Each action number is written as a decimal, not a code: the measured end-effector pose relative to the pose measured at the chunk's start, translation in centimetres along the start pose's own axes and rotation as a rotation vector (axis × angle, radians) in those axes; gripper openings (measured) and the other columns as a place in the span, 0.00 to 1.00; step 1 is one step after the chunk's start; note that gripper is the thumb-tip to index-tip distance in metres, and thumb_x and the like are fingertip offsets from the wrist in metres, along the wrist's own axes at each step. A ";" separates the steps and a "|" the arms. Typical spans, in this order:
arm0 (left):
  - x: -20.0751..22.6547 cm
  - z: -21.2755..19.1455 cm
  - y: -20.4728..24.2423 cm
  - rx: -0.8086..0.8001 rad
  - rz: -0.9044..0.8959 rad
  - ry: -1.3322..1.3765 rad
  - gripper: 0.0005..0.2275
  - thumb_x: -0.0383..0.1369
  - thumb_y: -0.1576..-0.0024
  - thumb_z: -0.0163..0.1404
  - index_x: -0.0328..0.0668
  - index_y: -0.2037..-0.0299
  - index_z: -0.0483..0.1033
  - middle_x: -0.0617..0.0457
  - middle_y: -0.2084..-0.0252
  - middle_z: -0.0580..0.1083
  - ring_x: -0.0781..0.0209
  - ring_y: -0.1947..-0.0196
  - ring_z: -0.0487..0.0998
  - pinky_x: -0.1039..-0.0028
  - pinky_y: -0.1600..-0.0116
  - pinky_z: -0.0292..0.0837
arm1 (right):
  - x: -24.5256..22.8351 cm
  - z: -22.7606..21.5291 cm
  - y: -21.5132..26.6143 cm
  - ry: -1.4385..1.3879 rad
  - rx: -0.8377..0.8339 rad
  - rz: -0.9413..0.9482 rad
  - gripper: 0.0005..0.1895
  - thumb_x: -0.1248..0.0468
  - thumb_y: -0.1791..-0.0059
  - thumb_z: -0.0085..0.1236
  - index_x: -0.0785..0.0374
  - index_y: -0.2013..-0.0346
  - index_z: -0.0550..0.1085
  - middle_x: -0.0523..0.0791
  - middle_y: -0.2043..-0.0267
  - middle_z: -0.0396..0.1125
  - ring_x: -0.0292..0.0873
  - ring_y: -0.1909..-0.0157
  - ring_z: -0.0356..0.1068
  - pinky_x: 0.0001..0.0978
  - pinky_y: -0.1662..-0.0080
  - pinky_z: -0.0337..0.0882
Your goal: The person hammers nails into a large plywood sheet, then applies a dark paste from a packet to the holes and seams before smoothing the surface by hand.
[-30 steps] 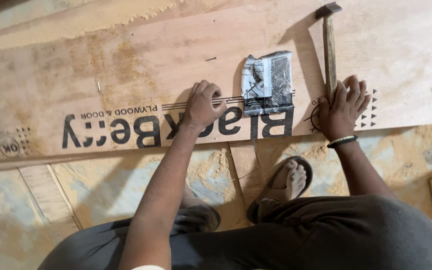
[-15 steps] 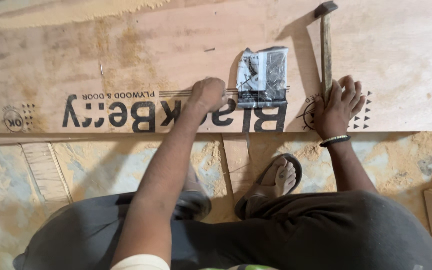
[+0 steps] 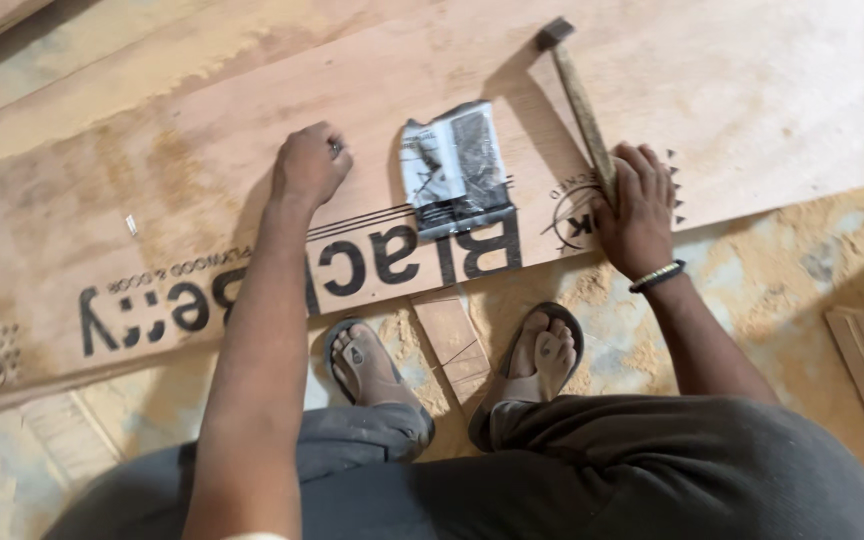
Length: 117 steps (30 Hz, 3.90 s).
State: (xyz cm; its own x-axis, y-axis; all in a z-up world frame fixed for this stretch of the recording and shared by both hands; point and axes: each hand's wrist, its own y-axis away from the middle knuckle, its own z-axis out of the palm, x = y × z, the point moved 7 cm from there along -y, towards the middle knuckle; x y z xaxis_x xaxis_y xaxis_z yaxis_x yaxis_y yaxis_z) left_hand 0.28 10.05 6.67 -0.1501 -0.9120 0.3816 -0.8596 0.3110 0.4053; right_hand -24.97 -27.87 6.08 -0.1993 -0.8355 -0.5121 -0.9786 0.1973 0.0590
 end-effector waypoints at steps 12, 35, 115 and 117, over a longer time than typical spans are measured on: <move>7.9 -0.3 1.3 -0.154 -0.014 0.406 0.13 0.30 0.46 0.63 0.35 0.56 0.75 0.49 0.67 0.81 0.67 0.69 0.79 0.76 0.61 0.76 | 1.6 -2.2 -1.1 -0.121 -0.250 0.268 0.24 0.63 0.48 0.57 0.65 0.37 0.68 0.49 0.40 0.66 0.49 0.42 0.66 0.43 0.39 0.70; 30.4 11.8 -16.2 -0.466 0.188 0.535 0.11 0.40 0.40 0.56 0.43 0.69 0.78 0.56 0.72 0.79 0.72 0.78 0.76 0.78 0.69 0.78 | 10.1 -4.1 0.2 -0.555 0.487 0.575 0.12 0.63 0.43 0.52 0.68 0.47 0.70 0.43 0.68 0.70 0.35 0.71 0.72 0.28 0.66 0.75; 30.6 15.7 1.4 -0.314 0.400 -0.474 0.53 0.73 0.45 0.31 0.37 0.25 0.24 0.41 0.21 0.26 0.43 0.21 0.25 0.43 0.24 0.19 | 0.5 -21.8 -8.8 -0.791 0.551 -0.205 0.09 0.71 0.38 0.39 0.64 0.46 0.67 0.40 0.74 0.62 0.30 0.83 0.60 0.23 0.79 0.63; 30.2 15.5 2.5 -0.359 0.403 -0.460 0.53 0.73 0.46 0.32 0.38 0.25 0.25 0.41 0.21 0.26 0.44 0.21 0.25 0.45 0.24 0.20 | 1.5 -21.5 -7.8 -0.830 0.753 -0.294 0.09 0.72 0.39 0.37 0.65 0.50 0.69 0.40 0.75 0.62 0.30 0.84 0.58 0.23 0.80 0.61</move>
State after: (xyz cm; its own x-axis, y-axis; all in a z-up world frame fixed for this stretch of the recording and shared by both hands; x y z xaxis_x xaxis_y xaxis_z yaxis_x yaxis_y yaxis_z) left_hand -13.99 -20.83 6.32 -0.6820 -0.7030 0.2019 -0.4912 0.6447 0.5857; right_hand -18.75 -41.69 23.29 0.3989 -0.3610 -0.8429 -0.6473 0.5403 -0.5377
